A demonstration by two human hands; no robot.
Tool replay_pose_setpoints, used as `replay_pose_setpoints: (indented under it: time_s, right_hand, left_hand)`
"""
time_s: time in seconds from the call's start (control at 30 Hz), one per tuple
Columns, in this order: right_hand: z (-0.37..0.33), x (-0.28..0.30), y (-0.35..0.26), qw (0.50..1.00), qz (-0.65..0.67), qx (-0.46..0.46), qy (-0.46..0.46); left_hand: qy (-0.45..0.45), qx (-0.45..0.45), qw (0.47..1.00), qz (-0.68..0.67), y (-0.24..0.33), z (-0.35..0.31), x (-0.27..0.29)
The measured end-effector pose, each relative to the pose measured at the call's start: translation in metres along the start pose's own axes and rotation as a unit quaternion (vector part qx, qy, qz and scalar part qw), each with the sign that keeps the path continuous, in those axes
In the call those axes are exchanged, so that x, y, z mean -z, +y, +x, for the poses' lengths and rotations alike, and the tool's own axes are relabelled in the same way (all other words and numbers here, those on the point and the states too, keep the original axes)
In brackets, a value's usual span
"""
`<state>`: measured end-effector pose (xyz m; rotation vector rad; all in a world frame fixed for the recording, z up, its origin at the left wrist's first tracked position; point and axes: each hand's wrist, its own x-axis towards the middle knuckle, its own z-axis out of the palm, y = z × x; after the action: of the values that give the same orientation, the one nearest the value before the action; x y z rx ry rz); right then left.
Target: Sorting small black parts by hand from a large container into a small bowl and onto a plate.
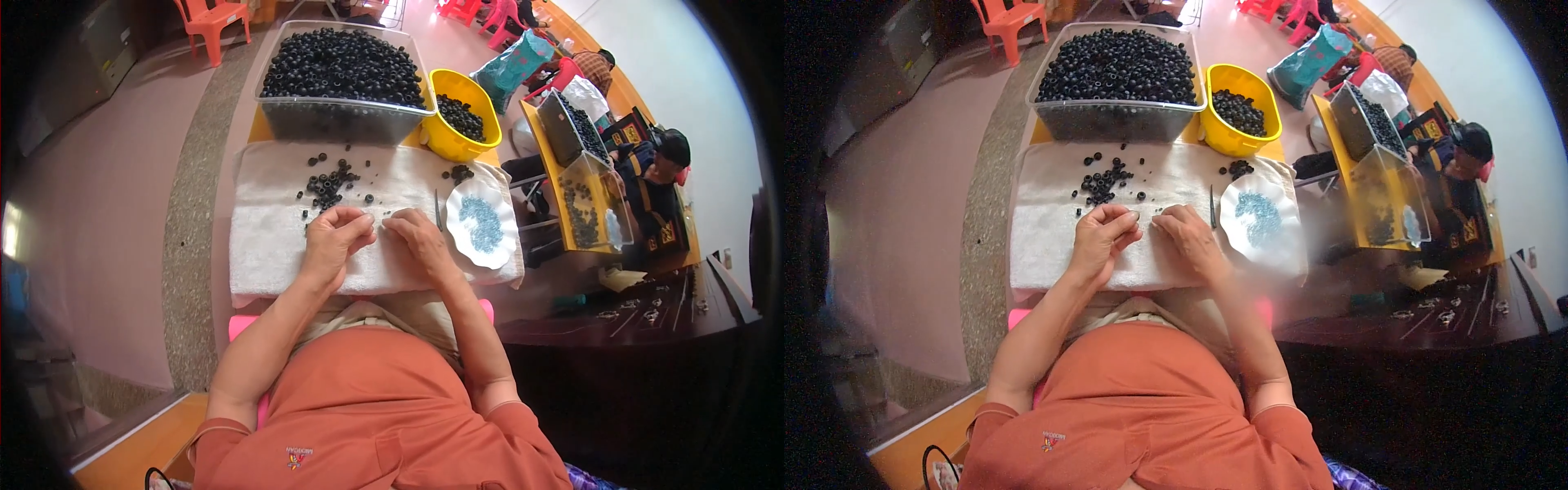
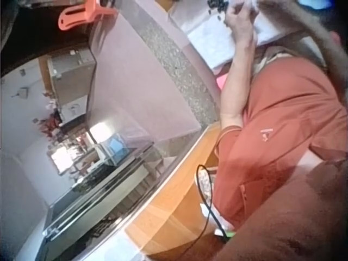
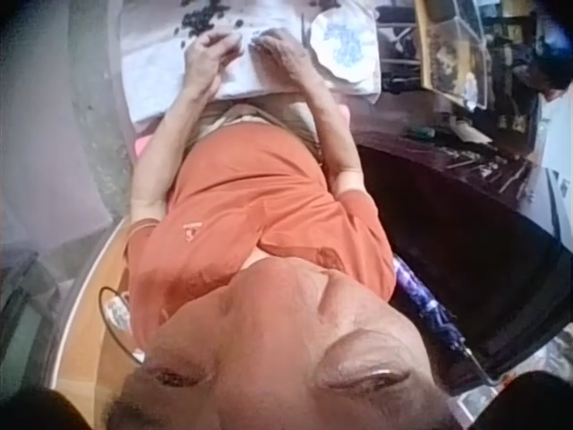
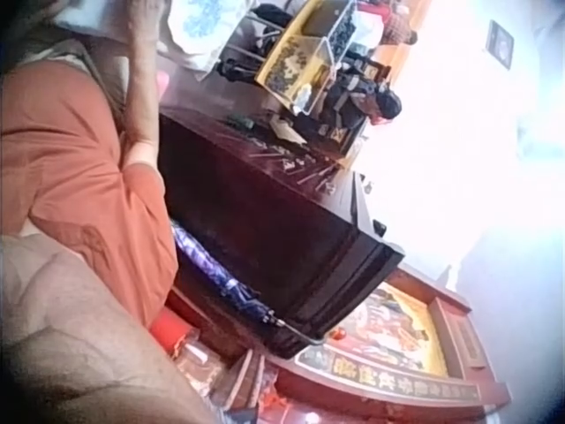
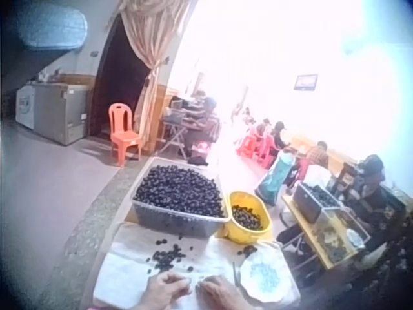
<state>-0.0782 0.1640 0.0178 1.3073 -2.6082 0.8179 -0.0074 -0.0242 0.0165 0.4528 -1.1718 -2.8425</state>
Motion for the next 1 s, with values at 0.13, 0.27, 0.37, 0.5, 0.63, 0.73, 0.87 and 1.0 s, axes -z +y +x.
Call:
replay_pose_setpoints:
  time_s: [0.13,0.27,0.37,0.5,0.63,0.73,0.87,1.0]
  right_hand:
    - [0.0002,0.0015,-0.0027,0.999,0.047,-0.002,0.025]
    - [-0.0021,0.0001,-0.0015,0.981,0.180,-0.044,0.057]
    - [-0.0021,0.0018,-0.0035,0.943,0.286,-0.169,0.008]
    - [-0.0028,0.0031,-0.0054,0.856,0.475,-0.206,0.011]
    - [0.0023,0.0090,-0.0068,0.859,0.481,-0.177,-0.005]
    - [0.0030,0.0079,-0.0046,0.849,0.499,-0.172,-0.009]
    - [0.0038,0.0099,-0.0063,0.842,0.510,-0.175,-0.026]
    - [0.0044,0.0085,-0.0087,0.838,0.520,-0.163,-0.022]
  left_hand:
    - [-0.008,0.001,1.000,-0.008,-0.0003,-0.0003,0.0012]
    - [-0.014,0.007,1.000,0.002,0.0000,-0.0015,0.0001]
    - [-0.022,0.007,1.000,-0.001,-0.0017,-0.0009,0.0016]
    - [-0.026,0.017,0.999,0.009,-0.0017,-0.0021,0.0007]
    - [-0.050,0.045,0.997,0.034,-0.0023,-0.0032,-0.0002]
    - [-0.061,0.054,0.996,0.047,-0.0022,-0.0036,-0.0020]
    - [-0.076,0.055,0.995,0.043,-0.0041,-0.0024,-0.0006]
    - [-0.082,0.058,0.994,0.036,-0.0009,-0.0050,-0.0028]
